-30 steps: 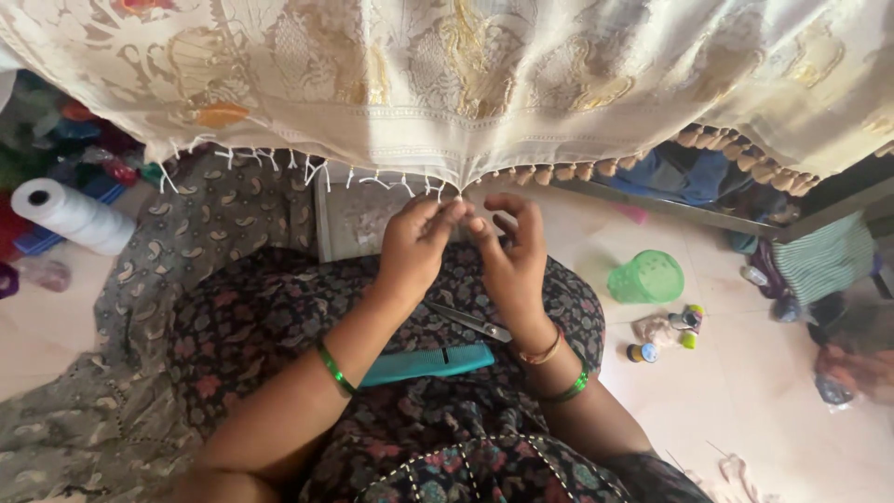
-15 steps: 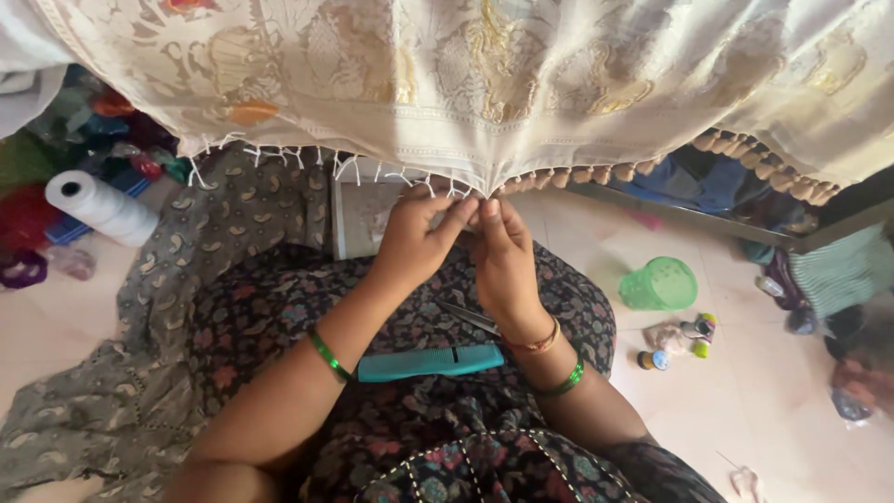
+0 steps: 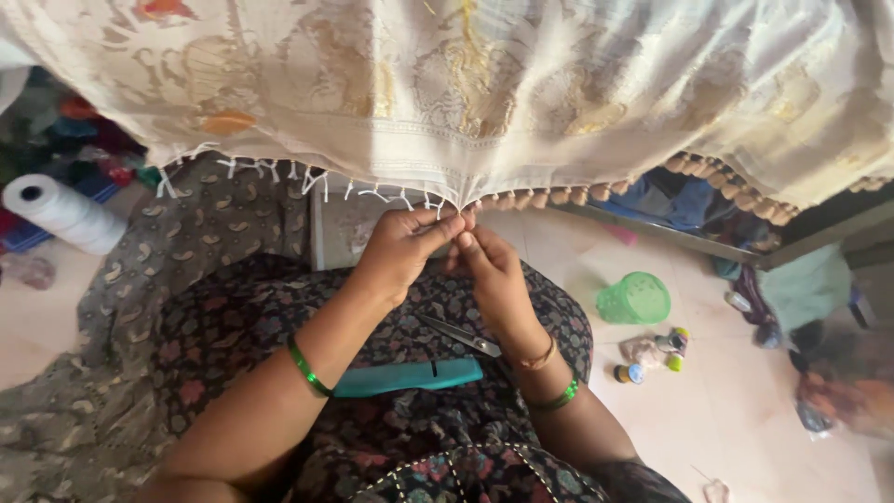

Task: Knotting and trimming the fringe tassels on a decorative textile.

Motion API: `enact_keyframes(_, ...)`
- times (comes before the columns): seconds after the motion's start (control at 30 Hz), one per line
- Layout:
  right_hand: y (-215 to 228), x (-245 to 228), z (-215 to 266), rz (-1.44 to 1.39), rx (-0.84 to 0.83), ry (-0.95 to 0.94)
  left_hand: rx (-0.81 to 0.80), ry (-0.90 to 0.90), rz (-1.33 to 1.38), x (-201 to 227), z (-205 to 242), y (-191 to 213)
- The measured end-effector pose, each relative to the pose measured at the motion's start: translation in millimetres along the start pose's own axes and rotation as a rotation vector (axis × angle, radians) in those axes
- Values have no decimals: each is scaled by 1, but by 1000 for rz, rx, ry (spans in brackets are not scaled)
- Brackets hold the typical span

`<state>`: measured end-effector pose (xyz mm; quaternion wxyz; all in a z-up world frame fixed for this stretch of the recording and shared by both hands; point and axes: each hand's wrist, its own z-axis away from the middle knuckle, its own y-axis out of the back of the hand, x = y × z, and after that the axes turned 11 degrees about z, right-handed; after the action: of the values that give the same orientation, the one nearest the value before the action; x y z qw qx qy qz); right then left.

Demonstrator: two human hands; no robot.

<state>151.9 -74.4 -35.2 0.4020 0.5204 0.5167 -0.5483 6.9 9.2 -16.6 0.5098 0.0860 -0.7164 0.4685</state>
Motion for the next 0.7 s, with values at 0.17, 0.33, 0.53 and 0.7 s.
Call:
enact_keyframes(0.17,3,-25,-3,479,253,248,100,-221,-386,-5,-4,7)
enact_keyframes(0.33,4,-96,-30,506,359,580,90,-154,-366,-8,-3,2)
enact_keyframes(0.53,-37,-192,-65,961,371,938,54,-156,-261,-14,-7,3)
enact_keyframes(0.7,-76,-212,-91,1439,334,1316,49,-126,-193,-20,-6,5)
